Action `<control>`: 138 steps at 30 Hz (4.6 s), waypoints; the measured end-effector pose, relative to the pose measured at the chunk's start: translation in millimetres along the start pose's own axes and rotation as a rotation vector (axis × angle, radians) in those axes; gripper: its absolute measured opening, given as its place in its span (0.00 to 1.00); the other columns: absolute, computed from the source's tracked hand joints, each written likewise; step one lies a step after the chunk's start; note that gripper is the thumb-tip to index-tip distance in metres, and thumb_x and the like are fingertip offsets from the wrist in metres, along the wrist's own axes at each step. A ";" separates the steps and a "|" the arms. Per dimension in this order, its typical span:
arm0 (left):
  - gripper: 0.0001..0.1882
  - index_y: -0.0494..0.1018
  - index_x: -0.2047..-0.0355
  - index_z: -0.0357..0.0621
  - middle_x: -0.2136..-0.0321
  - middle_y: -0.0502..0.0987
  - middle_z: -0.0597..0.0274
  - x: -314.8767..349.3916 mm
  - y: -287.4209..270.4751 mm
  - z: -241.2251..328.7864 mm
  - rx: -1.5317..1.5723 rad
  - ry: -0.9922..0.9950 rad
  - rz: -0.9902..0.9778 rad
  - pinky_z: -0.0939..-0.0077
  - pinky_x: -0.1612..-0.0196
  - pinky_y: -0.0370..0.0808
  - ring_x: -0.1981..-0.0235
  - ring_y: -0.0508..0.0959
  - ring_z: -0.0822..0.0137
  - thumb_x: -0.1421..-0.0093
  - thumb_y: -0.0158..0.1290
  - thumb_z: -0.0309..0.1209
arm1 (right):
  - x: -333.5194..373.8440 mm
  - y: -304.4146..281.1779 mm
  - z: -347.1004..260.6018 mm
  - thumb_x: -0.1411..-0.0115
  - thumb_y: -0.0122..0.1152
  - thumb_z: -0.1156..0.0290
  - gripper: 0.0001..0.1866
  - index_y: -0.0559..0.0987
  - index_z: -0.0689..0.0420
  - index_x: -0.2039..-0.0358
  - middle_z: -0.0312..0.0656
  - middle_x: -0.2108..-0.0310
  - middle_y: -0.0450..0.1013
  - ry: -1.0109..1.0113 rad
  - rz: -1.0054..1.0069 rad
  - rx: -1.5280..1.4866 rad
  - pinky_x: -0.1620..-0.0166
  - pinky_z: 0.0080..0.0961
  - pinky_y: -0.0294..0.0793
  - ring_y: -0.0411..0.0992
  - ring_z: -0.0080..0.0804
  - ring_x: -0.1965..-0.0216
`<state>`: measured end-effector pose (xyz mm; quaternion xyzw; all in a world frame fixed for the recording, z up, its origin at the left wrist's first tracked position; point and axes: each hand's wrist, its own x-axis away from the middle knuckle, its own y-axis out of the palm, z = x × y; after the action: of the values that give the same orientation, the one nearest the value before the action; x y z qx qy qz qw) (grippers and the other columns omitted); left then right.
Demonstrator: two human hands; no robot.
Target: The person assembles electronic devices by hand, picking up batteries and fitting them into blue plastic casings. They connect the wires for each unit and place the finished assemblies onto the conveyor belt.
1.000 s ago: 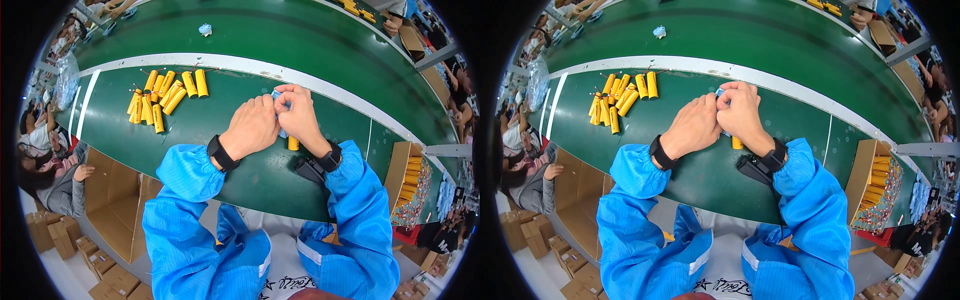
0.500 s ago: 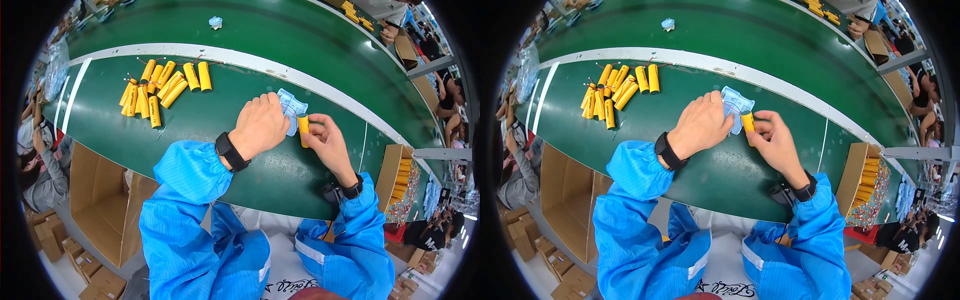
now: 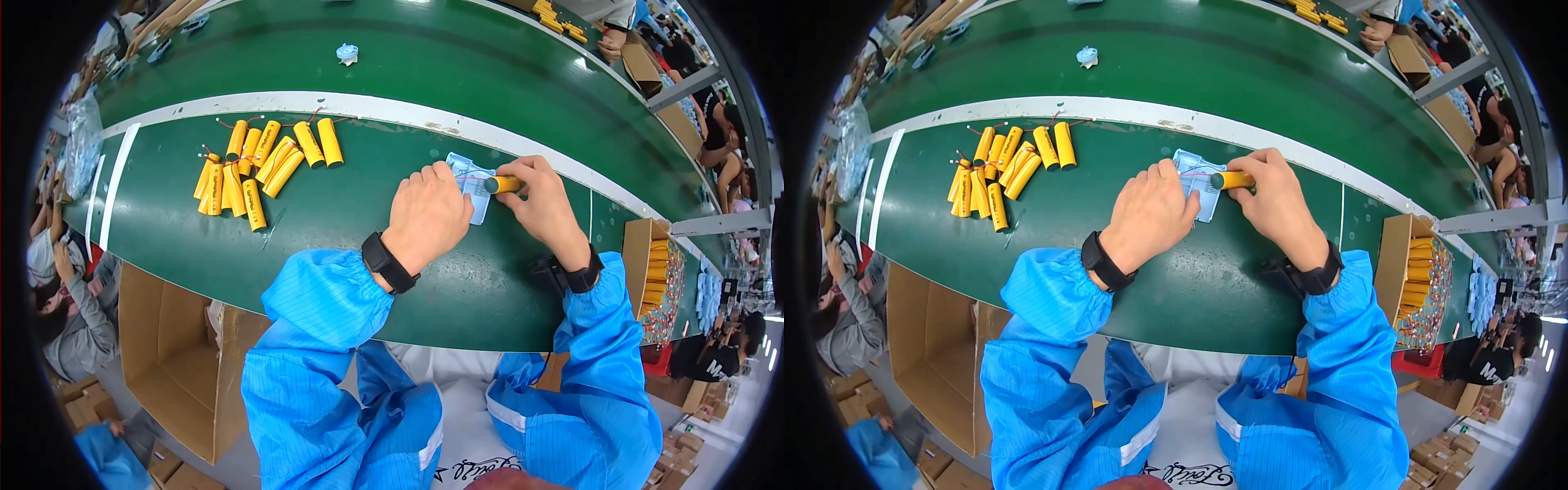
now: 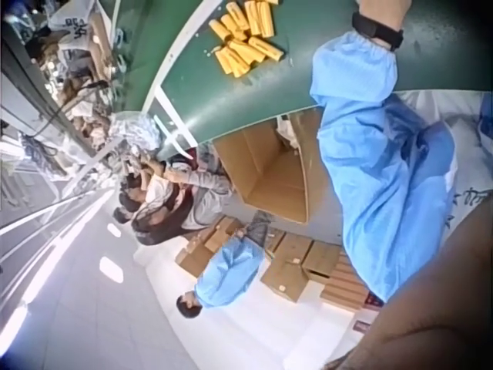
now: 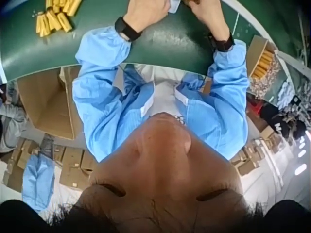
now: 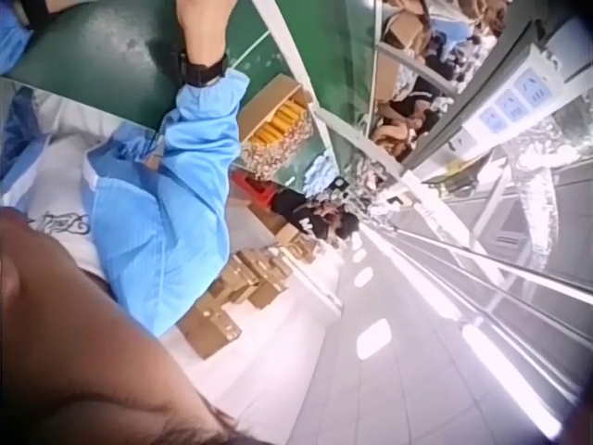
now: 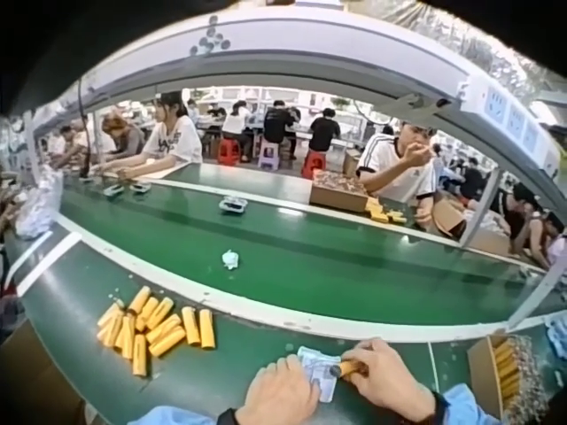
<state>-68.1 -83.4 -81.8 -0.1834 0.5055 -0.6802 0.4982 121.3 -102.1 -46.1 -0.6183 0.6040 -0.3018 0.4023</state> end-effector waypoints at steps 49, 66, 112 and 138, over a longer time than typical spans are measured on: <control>0.22 0.68 0.51 0.47 0.73 0.78 0.51 14.4 -70.3 -8.3 0.219 0.174 -0.265 0.57 0.68 0.73 0.72 0.77 0.48 0.47 0.56 0.25 | 16.3 30.9 -37.8 0.50 0.63 0.79 0.10 0.80 0.62 0.65 0.54 0.49 0.64 -0.257 0.117 -0.197 0.48 0.37 0.66 0.63 0.51 0.47; 0.26 0.68 0.47 0.52 0.78 0.76 0.58 17.2 -52.6 -10.5 0.169 0.205 -0.146 0.64 0.70 0.72 0.76 0.75 0.55 0.47 0.57 0.24 | 14.4 34.7 -30.4 0.50 0.65 0.74 0.14 0.77 0.61 0.61 0.54 0.50 0.64 -0.204 0.143 -0.317 0.48 0.37 0.66 0.65 0.50 0.49; 0.22 0.72 0.58 0.31 0.81 0.75 0.58 -27.4 -37.2 -28.1 0.547 -0.227 -0.389 0.72 0.74 0.70 0.80 0.74 0.67 0.47 0.61 0.36 | 6.8 39.1 -39.9 0.57 0.70 0.77 0.32 0.70 0.68 0.49 0.56 0.45 0.62 -0.236 0.152 -0.266 0.45 0.38 0.68 0.64 0.54 0.44; 0.14 0.76 0.64 0.39 0.67 0.75 0.52 -52.9 -26.7 -7.1 0.235 0.095 -0.107 0.62 0.64 0.76 0.70 0.78 0.51 0.52 0.59 0.31 | 2.2 42.8 -21.6 0.64 0.76 0.69 0.46 0.61 0.70 0.46 0.57 0.55 0.68 -0.192 0.177 -0.136 0.50 0.39 0.67 0.67 0.52 0.54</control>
<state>-63.5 -34.3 -48.2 -0.1181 0.4349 -0.7682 0.4548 81.3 -104.9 -72.6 -0.6147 0.6339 -0.1629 0.4402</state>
